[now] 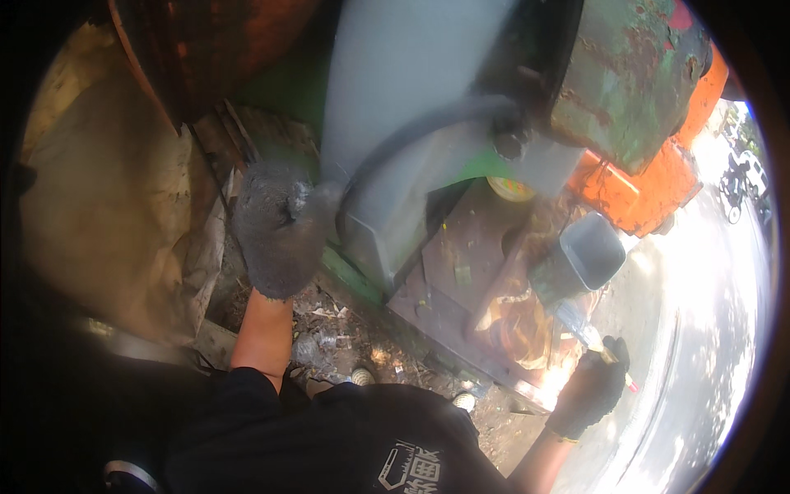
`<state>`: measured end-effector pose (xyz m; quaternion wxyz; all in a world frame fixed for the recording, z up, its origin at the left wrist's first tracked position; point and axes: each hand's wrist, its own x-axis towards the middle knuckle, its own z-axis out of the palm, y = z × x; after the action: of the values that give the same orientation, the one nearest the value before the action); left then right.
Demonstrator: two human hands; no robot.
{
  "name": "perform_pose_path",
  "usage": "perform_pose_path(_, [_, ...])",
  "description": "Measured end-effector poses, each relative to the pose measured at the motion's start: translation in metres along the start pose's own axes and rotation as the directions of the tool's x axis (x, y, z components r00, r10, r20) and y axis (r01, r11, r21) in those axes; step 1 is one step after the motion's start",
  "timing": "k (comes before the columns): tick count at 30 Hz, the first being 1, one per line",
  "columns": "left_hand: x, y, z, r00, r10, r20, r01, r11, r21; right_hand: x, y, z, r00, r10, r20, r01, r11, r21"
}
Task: The person paints a green and orange piece of machinery with gray paint using a brush. They repeatedly dip the brush into a small container and apply paint to various sections of the machine's body.
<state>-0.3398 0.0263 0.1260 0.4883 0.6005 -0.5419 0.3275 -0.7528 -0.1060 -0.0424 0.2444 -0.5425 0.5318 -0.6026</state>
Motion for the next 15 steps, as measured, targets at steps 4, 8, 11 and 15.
perform_pose_path(4, [-0.006,-0.004,-0.003,0.986,-0.162,0.049,0.164,0.986,-0.038,0.001,0.006,-0.008,1.000,0.012,0.018,-0.014,0.992,0.124])
perform_pose_path(8, [-0.016,0.002,-0.001,0.996,-0.081,0.031,0.085,0.984,-0.155,0.001,0.000,-0.011,0.996,-0.074,0.051,0.081,0.985,-0.151])
perform_pose_path(11, [-0.049,0.016,-0.003,0.963,-0.185,0.198,0.227,0.950,-0.214,0.001,-0.010,-0.011,0.990,-0.132,0.046,0.140,0.950,-0.279])
perform_pose_path(15, [-0.120,0.048,0.019,0.593,-0.356,0.723,0.797,0.390,-0.462,0.000,-0.028,-0.015,0.995,0.067,-0.071,-0.054,0.984,0.170])
